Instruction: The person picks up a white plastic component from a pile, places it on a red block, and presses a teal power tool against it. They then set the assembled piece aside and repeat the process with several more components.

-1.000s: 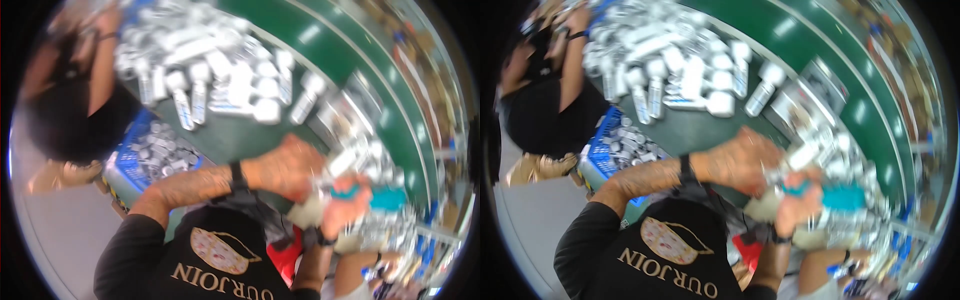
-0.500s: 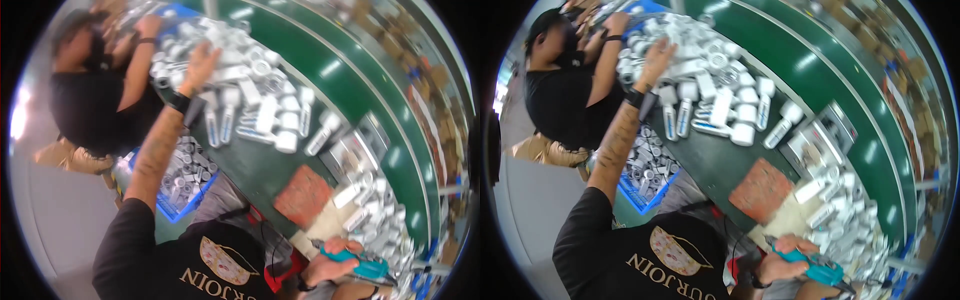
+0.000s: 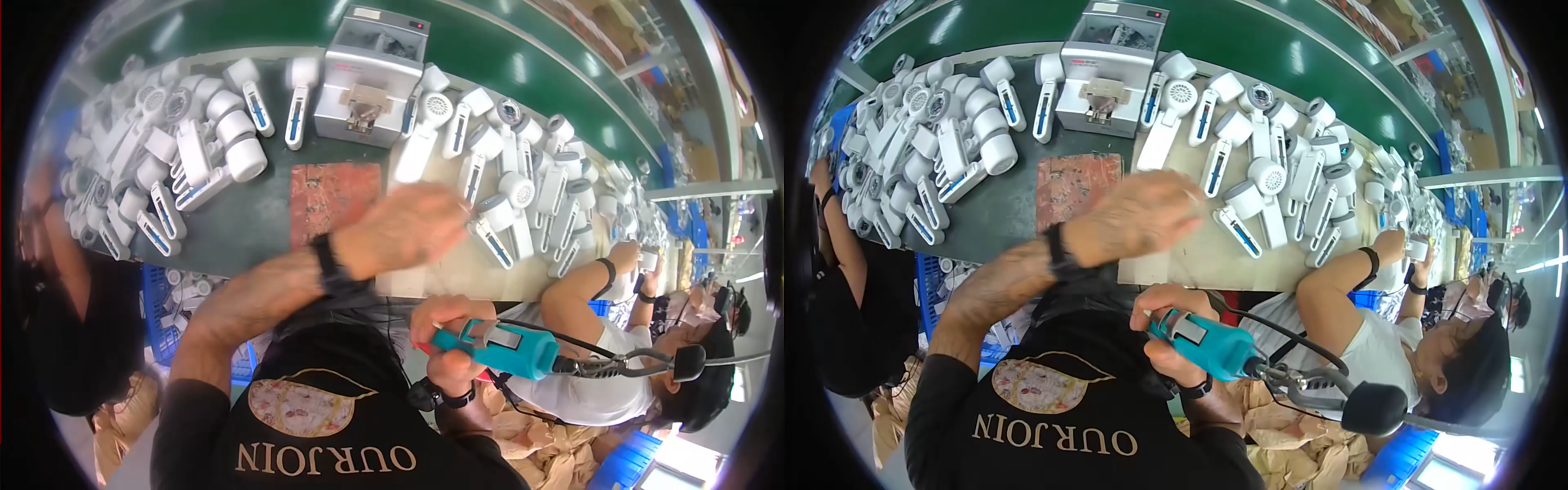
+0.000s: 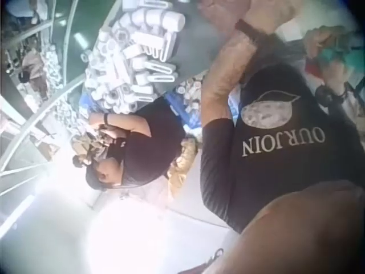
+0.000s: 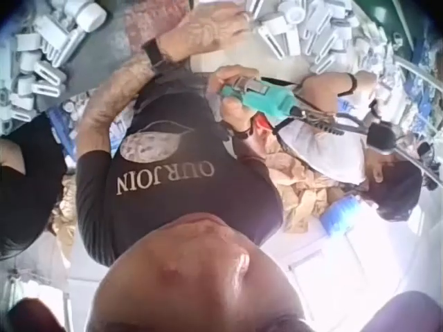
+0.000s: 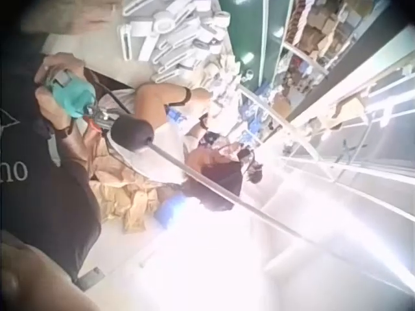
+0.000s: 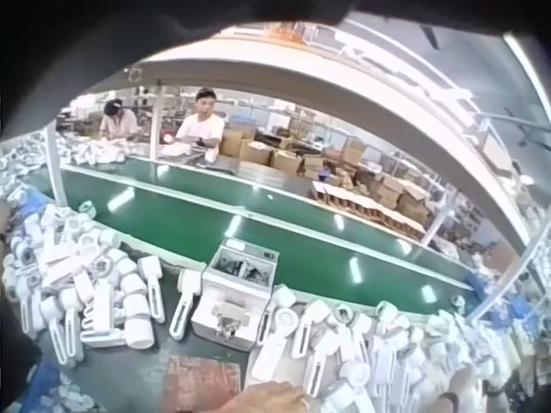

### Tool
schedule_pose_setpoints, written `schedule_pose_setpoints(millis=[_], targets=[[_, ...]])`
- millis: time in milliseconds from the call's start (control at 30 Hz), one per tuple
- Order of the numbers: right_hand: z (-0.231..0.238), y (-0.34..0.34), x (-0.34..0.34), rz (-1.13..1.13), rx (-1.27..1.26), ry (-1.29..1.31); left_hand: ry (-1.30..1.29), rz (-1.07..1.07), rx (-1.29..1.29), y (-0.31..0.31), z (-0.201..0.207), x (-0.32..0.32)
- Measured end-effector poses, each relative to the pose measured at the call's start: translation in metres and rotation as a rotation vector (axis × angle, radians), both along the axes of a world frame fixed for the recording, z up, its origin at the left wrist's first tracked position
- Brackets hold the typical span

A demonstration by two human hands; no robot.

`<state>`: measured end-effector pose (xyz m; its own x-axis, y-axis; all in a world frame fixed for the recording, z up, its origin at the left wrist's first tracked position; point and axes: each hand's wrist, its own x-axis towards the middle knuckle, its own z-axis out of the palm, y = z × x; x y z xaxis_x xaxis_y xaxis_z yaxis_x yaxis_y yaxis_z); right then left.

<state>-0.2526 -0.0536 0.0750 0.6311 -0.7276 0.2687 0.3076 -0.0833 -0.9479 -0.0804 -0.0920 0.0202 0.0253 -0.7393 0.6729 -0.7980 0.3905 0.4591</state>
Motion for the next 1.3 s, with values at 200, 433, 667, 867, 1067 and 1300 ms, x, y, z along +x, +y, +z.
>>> schedule_pose_setpoints(millis=[200, 433, 667, 867, 1067, 1300], targets=[[-0.001, -0.01, -0.023, -0.02, -0.055, -0.029, 0.063, -0.044, 0.096, -0.05, -0.028, -0.063], [-0.004, -0.022, -0.028, -0.016, -0.077, -0.001, -0.1, 0.269, 0.487, -0.06, -0.024, -0.075], [-0.006, -0.027, -0.035, -0.033, -0.109, 0.018, 0.026, 0.301, 0.742, -0.054, -0.02, -0.075], [-0.01, -0.032, -0.04, -0.015, -0.128, 0.04, 0.079, 0.267, 0.904, -0.06, -0.001, -0.075], [-0.012, -0.035, -0.046, -0.091, -0.07, 0.142, 0.112, 0.186, 0.964, -0.046, 0.012, -0.06], [-0.025, -0.05, -0.04, -0.231, -0.022, 0.174, 0.295, 0.117, 0.358, 0.006, 0.01, -0.048]])
